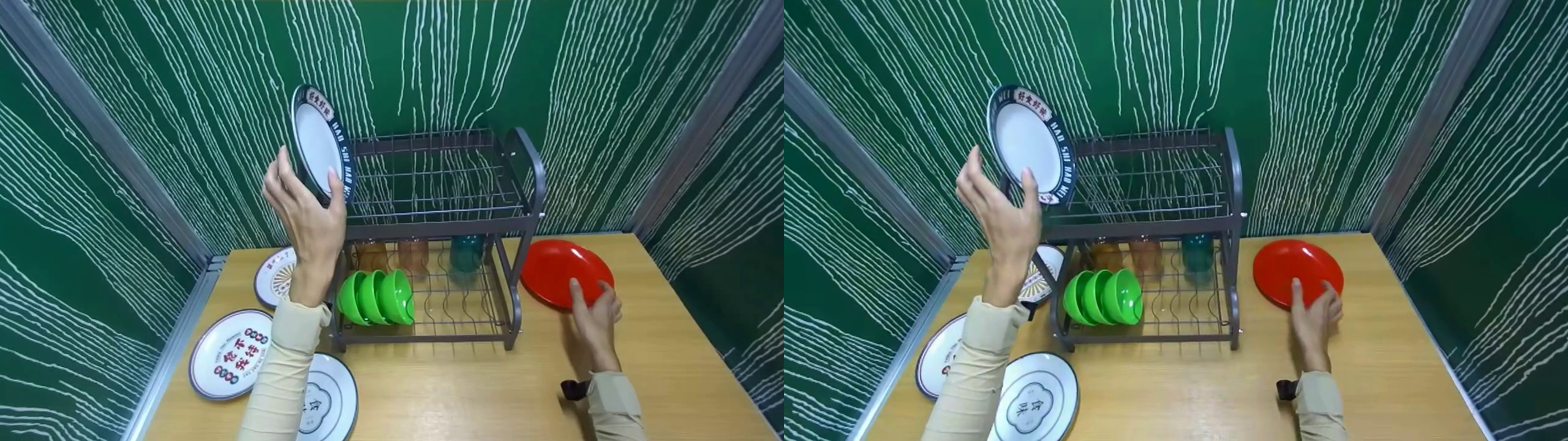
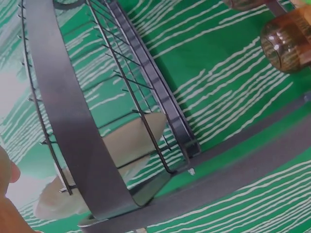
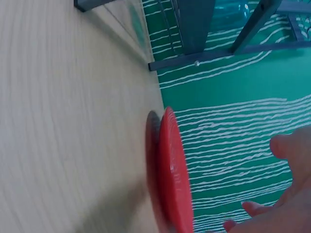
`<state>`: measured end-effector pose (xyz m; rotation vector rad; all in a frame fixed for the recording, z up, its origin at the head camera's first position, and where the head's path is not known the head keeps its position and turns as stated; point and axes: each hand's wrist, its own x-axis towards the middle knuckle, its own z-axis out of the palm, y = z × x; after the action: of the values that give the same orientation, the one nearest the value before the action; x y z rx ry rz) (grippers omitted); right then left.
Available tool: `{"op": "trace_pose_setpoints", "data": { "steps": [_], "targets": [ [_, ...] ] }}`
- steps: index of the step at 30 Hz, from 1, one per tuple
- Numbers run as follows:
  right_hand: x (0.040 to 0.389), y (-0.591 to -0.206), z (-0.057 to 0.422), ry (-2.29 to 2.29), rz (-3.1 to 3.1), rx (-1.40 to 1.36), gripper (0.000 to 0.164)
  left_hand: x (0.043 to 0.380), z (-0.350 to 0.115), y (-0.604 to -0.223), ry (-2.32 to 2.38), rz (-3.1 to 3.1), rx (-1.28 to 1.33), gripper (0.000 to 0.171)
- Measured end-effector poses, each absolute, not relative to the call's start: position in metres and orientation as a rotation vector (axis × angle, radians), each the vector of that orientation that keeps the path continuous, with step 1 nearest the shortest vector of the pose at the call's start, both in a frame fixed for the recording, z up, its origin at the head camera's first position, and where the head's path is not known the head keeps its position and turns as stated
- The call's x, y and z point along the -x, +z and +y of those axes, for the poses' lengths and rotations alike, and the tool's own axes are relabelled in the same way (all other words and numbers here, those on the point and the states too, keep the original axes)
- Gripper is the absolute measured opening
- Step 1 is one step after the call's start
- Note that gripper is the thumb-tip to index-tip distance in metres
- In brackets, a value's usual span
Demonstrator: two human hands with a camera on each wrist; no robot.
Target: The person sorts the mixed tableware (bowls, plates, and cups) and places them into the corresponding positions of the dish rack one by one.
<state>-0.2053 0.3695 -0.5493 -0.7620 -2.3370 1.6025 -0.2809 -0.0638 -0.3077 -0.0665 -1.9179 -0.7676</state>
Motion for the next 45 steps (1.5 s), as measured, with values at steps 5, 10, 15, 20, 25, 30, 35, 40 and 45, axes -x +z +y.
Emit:
{"op": "trace_pose_setpoints", "data": {
  "steps": [5, 10, 15, 20, 25, 30, 35, 40, 45],
  "targets": [
    [0.207, -0.557, 0.377, 1.654, -2.347, 0.860, 0.095, 0.272, -0.060, -0.309, -0.779, -1.853, 0.106, 0.071],
    [0.211, -0.561, 0.380, 1.743, -2.303, 0.918, 0.100, 0.264, -0.056, -0.312, -0.799, -1.799, 0.151, 0.069],
    [0.213, -0.563, 0.383, 1.855, -2.240, 0.964, 0.103, 0.255, -0.051, -0.315, -0.801, -1.760, 0.200, 0.067],
    [0.213, -0.567, 0.385, 1.949, -2.184, 0.980, 0.106, 0.245, -0.044, -0.320, -0.818, -1.730, 0.251, 0.065],
    [0.215, -0.572, 0.388, 2.032, -2.117, 1.013, 0.105, 0.236, -0.038, -0.327, -0.849, -1.736, 0.302, 0.064],
    [0.218, -0.575, 0.390, 1.983, -2.134, 1.035, 0.104, 0.227, -0.034, -0.335, -0.865, -1.728, 0.353, 0.064],
    [0.220, -0.579, 0.394, 1.882, -2.174, 1.023, 0.091, 0.219, -0.028, -0.343, -0.891, -1.733, 0.403, 0.063],
    [0.222, -0.581, 0.400, 1.756, -2.246, 1.031, 0.077, 0.210, -0.023, -0.351, -0.901, -1.780, 0.415, 0.061],
    [0.226, -0.582, 0.402, 1.659, -2.275, 1.067, 0.066, 0.204, -0.019, -0.360, -0.894, -1.794, 0.428, 0.060]
  ]
}}
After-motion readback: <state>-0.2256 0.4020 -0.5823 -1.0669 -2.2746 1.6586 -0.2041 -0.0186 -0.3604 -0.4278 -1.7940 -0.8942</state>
